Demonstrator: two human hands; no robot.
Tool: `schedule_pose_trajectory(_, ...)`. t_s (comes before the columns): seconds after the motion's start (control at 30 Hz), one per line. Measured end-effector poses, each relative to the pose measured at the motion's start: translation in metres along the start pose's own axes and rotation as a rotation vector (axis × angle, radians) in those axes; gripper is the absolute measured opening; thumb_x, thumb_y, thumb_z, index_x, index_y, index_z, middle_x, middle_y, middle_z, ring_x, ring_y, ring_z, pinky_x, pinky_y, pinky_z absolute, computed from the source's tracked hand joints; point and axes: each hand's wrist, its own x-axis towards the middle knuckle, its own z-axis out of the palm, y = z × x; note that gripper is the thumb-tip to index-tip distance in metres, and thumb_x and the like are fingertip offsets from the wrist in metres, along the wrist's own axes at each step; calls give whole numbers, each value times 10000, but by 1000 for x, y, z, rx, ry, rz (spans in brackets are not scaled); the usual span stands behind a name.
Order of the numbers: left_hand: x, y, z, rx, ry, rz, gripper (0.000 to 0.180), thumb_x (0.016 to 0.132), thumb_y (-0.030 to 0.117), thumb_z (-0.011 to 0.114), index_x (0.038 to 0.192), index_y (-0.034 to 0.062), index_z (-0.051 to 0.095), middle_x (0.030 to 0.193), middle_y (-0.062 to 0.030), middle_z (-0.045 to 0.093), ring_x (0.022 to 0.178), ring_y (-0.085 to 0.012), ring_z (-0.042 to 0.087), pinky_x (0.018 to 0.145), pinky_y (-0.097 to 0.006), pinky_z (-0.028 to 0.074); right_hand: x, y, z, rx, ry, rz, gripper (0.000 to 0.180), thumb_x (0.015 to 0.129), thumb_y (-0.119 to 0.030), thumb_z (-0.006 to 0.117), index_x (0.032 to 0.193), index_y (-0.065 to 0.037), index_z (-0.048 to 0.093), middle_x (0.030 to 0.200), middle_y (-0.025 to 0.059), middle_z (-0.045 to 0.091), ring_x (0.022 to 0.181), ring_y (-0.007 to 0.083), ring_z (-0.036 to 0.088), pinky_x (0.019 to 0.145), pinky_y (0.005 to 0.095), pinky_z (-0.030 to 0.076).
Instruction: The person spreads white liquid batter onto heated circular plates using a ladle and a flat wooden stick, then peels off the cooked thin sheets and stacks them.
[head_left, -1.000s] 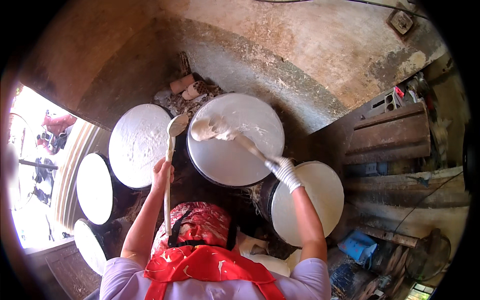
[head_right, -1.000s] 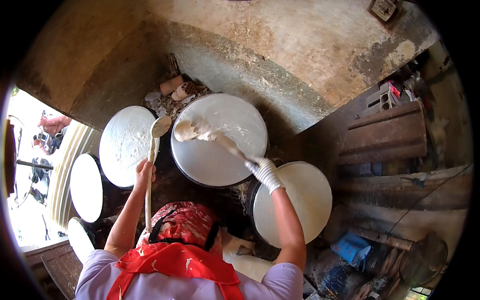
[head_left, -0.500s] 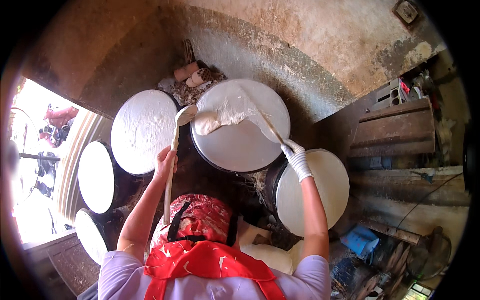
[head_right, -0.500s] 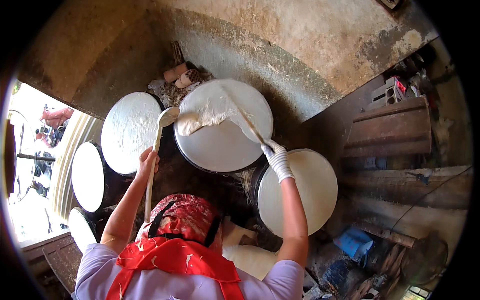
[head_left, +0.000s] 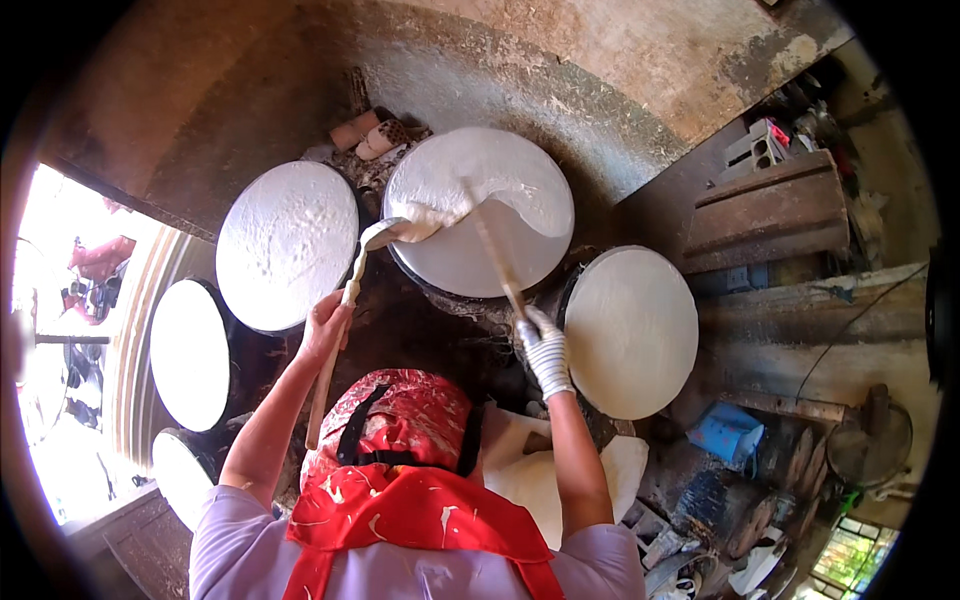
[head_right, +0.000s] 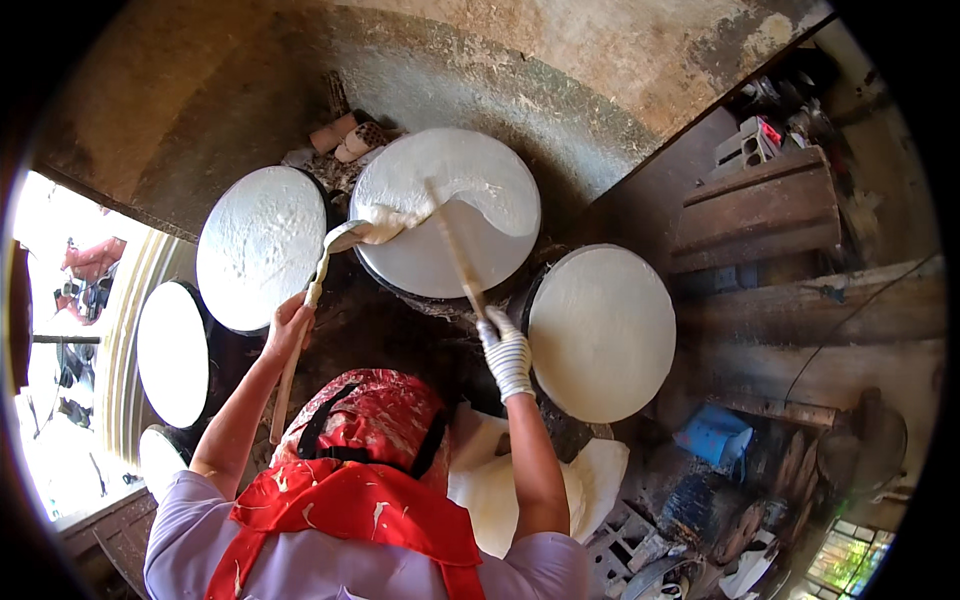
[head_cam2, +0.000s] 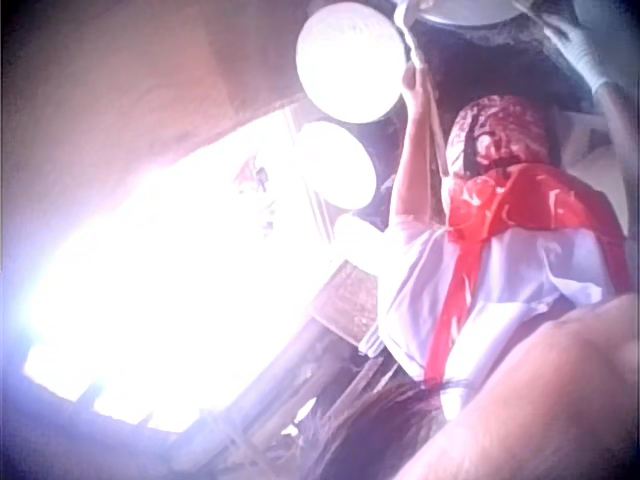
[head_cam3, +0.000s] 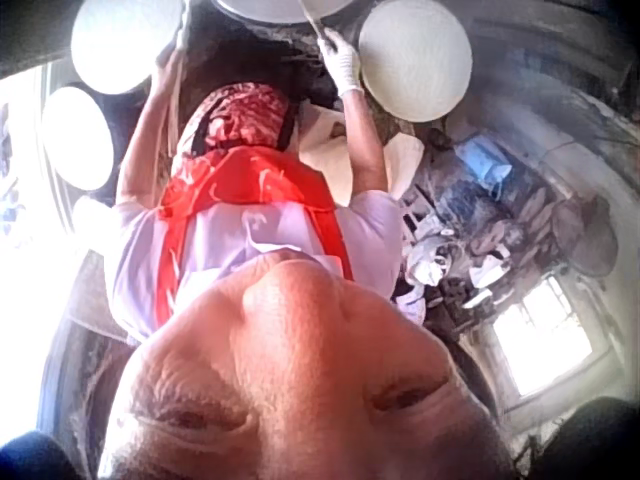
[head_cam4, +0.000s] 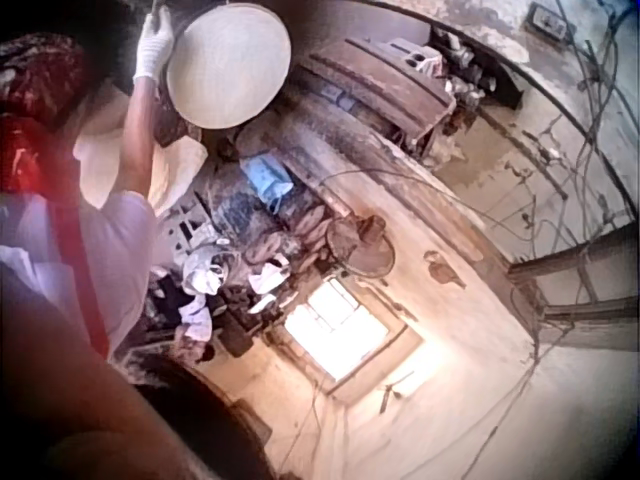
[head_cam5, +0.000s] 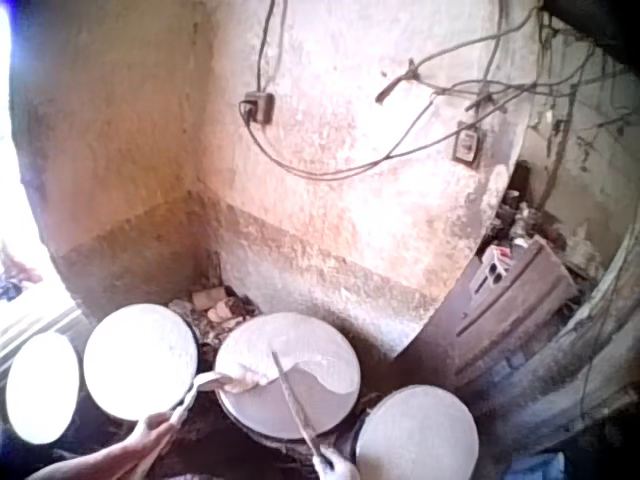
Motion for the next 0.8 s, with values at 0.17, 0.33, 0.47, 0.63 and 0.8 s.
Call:
schedule_pose_trajectory(0.17,-3,-1,-30,-49,-166,47,229,898,221,486,1007,29,548,599,10,446,401,-73,420,358,-204,341,-57,-6,47,-234,16,-69,372,821,-270,648,1122,-55,603,1008,180,644,901,300,635,817,363,486)
schedule_pose_trajectory(0.33,-12,36,-37,-431,-320,133,273,936,277,449,1060,41,509,645,-14,447,412,-78,413,374,-199,339,-93,-75,170,792,136,56,448,887,-100,573,1311,-132,433,844,31,613,558,67,520,516,213,483)
schedule_pose_trajectory(0.47,-12,49,-46,-663,-398,88,293,948,255,424,1125,32,492,651,-29,462,410,-88,413,383,-203,345,-33,-128,269,997,23,249,279,935,-303,493,1164,-144,482,669,-20,515,439,42,381,376,188,321)
schedule_pose_trajectory(0.63,-29,12,-83,-615,-391,32,363,944,261,416,1212,19,451,658,-36,446,401,-91,389,389,-203,343,1,-118,330,957,82,495,318,927,-445,440,1049,-160,510,523,-36,441,340,55,328,297,214,273)
schedule_pose_trajectory(0.8,-44,-16,-107,-639,-374,-63,400,938,270,425,1251,21,423,660,-32,422,392,-86,355,385,-204,334,-78,-85,286,1076,125,519,509,843,-487,576,1217,-151,493,577,-20,502,367,78,366,344,233,307)
